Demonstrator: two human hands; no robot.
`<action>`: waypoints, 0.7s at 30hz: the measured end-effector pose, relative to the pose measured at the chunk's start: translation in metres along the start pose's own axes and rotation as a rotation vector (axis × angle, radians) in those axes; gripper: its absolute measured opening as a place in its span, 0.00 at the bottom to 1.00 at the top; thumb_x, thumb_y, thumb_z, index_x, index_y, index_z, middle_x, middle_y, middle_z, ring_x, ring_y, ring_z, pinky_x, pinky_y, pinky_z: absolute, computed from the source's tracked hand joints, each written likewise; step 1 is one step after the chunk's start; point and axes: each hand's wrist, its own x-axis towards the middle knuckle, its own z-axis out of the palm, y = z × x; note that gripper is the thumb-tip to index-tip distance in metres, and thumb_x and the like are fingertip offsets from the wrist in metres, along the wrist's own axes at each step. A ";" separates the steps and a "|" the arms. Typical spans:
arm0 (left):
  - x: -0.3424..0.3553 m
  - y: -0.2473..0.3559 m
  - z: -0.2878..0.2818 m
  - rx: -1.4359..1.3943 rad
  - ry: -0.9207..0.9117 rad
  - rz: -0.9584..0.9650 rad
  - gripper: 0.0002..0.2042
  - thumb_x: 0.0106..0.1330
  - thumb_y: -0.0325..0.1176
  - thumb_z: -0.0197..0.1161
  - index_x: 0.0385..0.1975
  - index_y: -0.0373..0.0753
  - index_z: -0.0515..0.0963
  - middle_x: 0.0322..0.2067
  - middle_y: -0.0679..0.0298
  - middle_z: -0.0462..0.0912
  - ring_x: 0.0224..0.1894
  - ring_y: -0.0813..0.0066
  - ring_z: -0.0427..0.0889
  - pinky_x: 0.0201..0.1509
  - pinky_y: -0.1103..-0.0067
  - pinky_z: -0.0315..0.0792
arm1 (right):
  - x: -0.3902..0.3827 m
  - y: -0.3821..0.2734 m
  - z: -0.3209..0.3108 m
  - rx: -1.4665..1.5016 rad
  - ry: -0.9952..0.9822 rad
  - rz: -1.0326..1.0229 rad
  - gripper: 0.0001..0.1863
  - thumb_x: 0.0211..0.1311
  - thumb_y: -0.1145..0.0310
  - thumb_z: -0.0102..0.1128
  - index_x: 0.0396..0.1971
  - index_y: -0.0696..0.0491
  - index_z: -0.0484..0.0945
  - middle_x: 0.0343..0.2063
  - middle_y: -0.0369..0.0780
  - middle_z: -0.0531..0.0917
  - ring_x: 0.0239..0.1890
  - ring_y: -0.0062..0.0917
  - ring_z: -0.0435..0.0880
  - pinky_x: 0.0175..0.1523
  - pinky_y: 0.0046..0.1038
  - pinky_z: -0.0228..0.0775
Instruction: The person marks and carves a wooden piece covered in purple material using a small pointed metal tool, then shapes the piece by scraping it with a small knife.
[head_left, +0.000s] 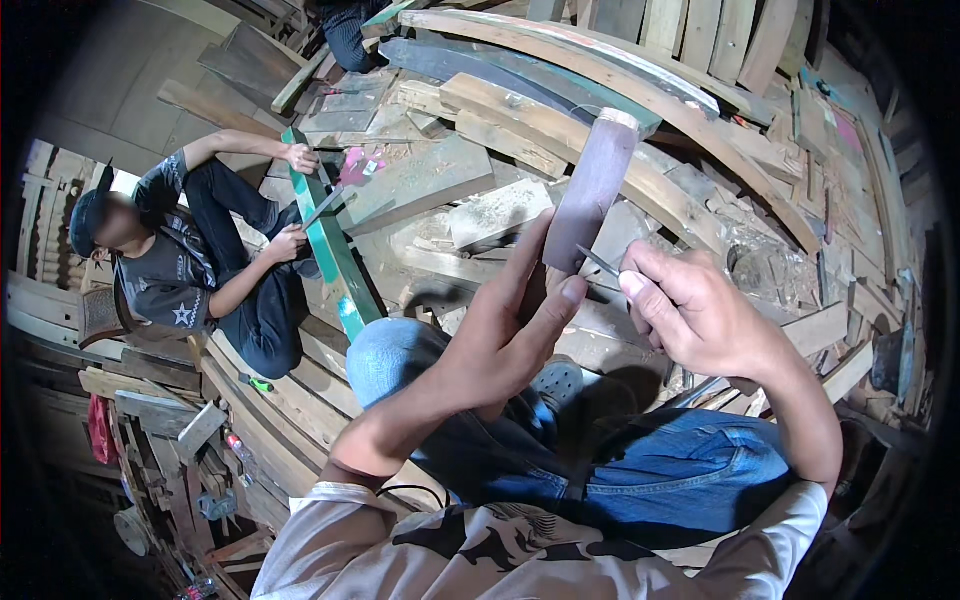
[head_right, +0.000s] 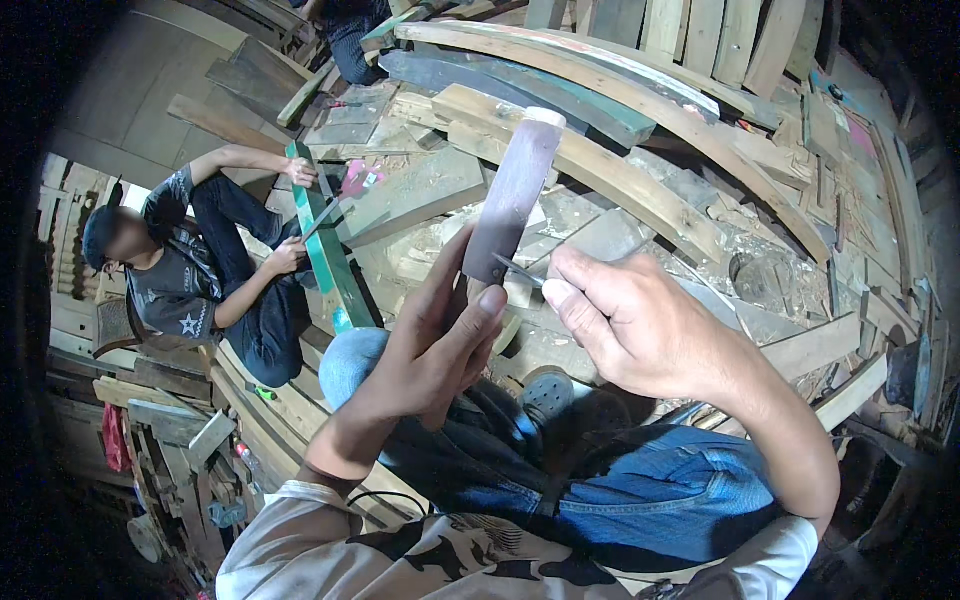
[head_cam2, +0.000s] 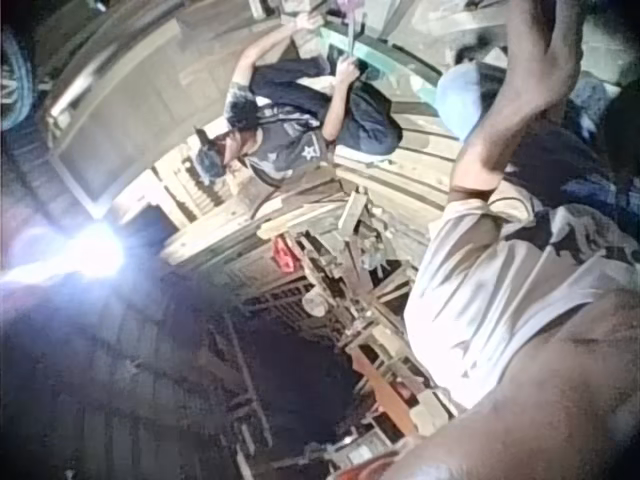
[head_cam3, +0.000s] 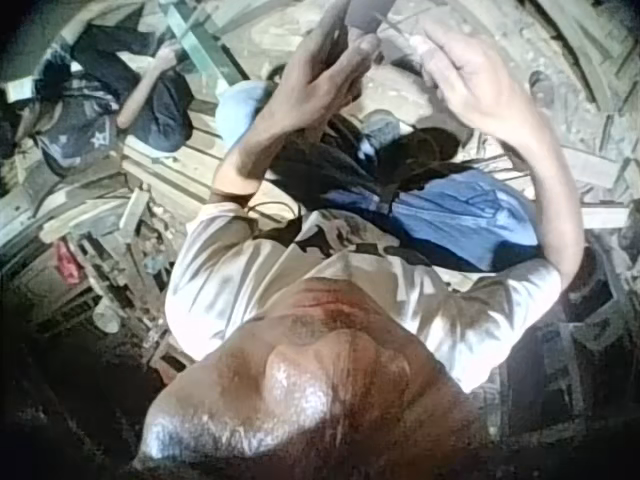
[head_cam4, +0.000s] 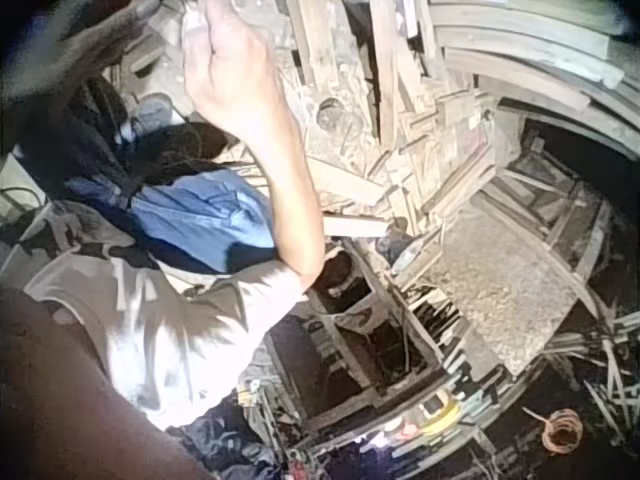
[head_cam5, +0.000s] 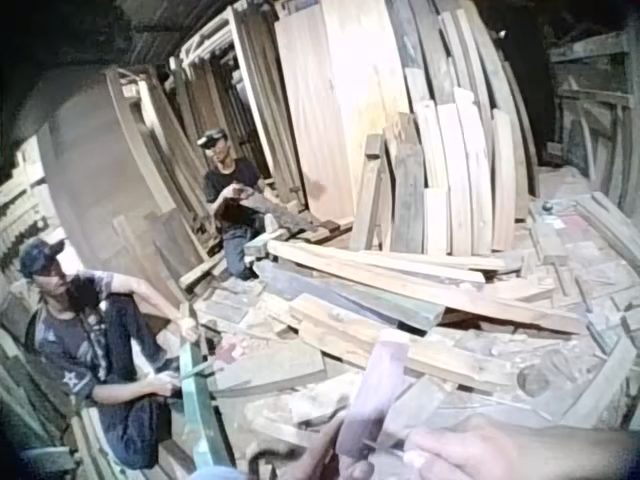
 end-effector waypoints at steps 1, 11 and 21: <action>0.000 0.001 0.000 -0.001 0.000 -0.001 0.31 0.75 0.32 0.55 0.72 0.30 0.48 0.26 0.70 0.71 0.24 0.88 0.67 0.27 0.85 0.62 | 0.000 -0.001 0.000 -0.062 0.005 -0.011 0.09 0.71 0.69 0.51 0.31 0.58 0.71 0.12 0.47 0.71 0.16 0.43 0.76 0.24 0.38 0.66; 0.002 0.004 0.000 0.007 -0.011 -0.036 0.31 0.76 0.34 0.54 0.72 0.30 0.48 0.24 0.71 0.70 0.23 0.88 0.66 0.25 0.85 0.61 | 0.005 0.005 0.004 -0.389 0.196 -0.178 0.08 0.68 0.70 0.56 0.32 0.58 0.72 0.11 0.46 0.73 0.15 0.44 0.77 0.23 0.41 0.68; 0.001 0.008 -0.003 -0.045 -0.052 -0.098 0.30 0.77 0.34 0.52 0.73 0.35 0.47 0.23 0.72 0.70 0.19 0.89 0.66 0.21 0.86 0.60 | 0.002 0.002 0.009 -0.569 0.190 -0.201 0.09 0.65 0.67 0.60 0.31 0.55 0.72 0.12 0.44 0.75 0.15 0.41 0.79 0.20 0.39 0.70</action>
